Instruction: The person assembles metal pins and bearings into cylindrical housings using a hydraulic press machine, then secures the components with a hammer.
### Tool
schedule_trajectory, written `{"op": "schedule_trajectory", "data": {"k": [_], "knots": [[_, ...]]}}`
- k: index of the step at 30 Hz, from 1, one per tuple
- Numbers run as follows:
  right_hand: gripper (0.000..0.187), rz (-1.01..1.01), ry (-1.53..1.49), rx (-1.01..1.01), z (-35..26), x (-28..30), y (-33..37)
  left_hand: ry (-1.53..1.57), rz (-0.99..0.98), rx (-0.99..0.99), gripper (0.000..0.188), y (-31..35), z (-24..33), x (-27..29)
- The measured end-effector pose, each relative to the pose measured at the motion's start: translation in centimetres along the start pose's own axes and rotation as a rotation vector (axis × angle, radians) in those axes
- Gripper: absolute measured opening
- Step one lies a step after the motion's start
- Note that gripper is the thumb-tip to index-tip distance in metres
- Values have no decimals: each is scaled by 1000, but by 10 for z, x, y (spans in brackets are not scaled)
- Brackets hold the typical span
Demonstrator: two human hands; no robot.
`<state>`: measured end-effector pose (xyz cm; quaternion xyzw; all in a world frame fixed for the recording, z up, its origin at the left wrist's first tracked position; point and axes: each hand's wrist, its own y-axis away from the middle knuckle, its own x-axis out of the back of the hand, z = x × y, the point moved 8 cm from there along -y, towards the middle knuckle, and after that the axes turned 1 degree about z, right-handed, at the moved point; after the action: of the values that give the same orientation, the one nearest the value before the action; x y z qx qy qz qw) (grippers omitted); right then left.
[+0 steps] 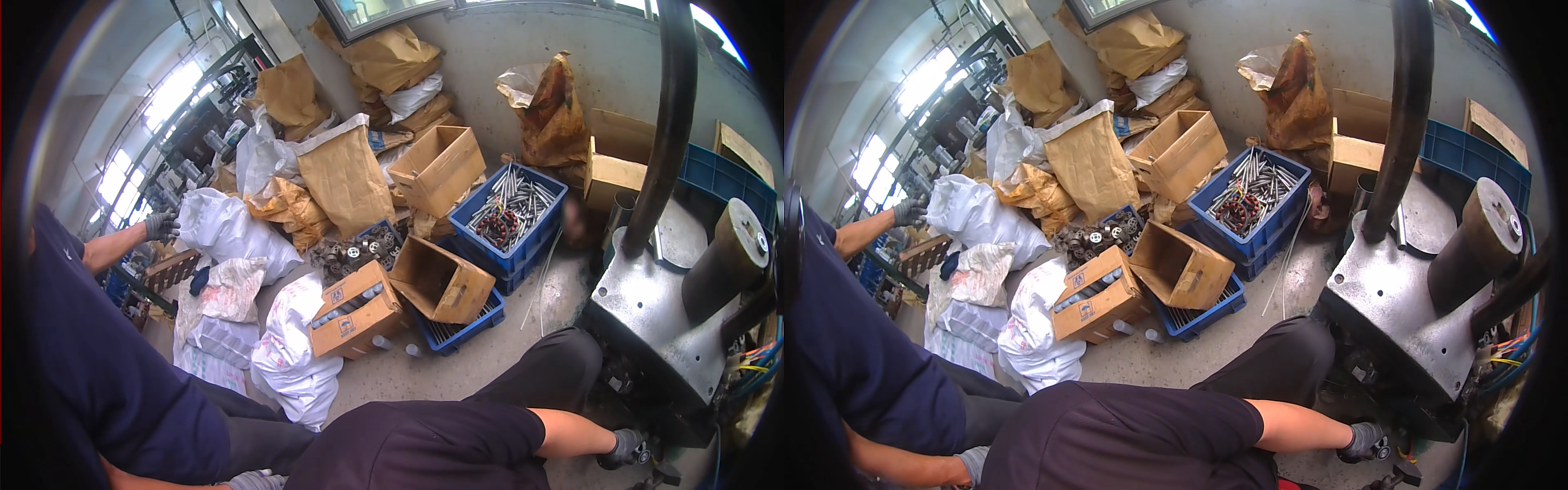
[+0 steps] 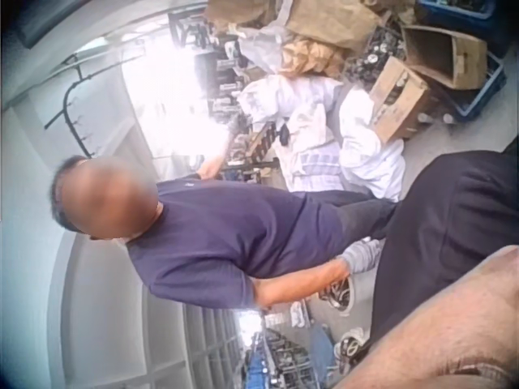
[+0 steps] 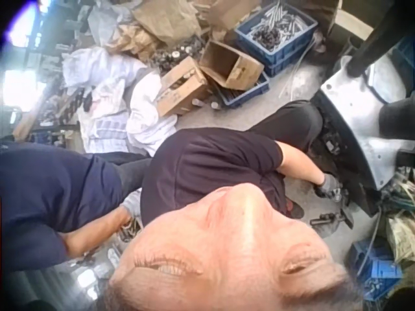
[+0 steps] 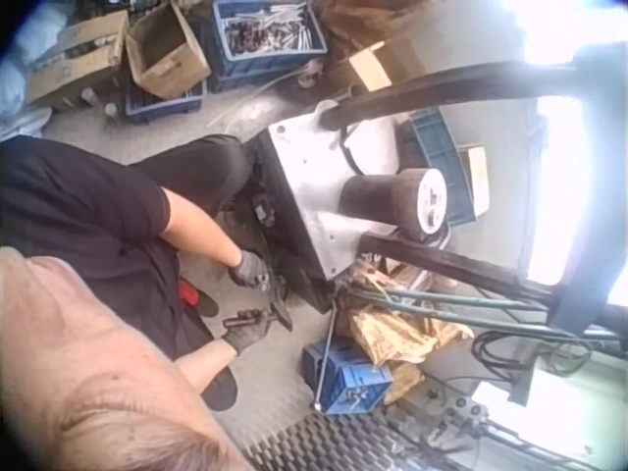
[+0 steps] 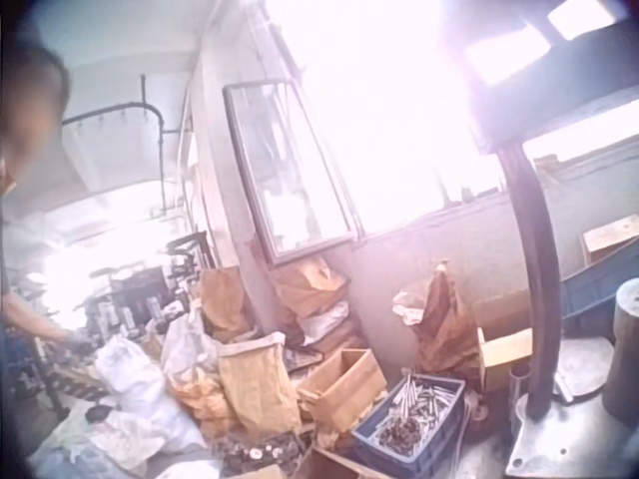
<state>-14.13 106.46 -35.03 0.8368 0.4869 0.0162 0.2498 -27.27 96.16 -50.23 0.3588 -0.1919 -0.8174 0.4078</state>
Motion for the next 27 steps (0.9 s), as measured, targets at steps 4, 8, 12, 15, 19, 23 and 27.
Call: {"op": "schedule_trajectory", "data": {"k": [4, 8, 12, 15, 19, 23, 27], "knots": [[35, -735, -113, 483, -15, -20, 4, -576, -60, -364, 52, 51, 43, -3], [41, 64, 44, -9, -8, -10, 23, -840, -3, -516, 57, 62, 60, -3], [40, 177, -55, -48, 4, 12, 27, -961, -51, -523, 55, 66, 62, -19], [31, 256, 127, 173, -10, 1, 27, -967, -15, -658, 44, 77, 71, -10], [63, 240, 393, 291, -47, -25, 65, -1208, -100, -482, 54, 88, 85, -24], [44, 174, 685, 288, -65, -48, 69, -1205, 14, -538, 70, 57, 73, 8], [38, 253, 829, 294, -59, -38, 69, -1170, -55, -470, 63, 61, 80, -9]]}}
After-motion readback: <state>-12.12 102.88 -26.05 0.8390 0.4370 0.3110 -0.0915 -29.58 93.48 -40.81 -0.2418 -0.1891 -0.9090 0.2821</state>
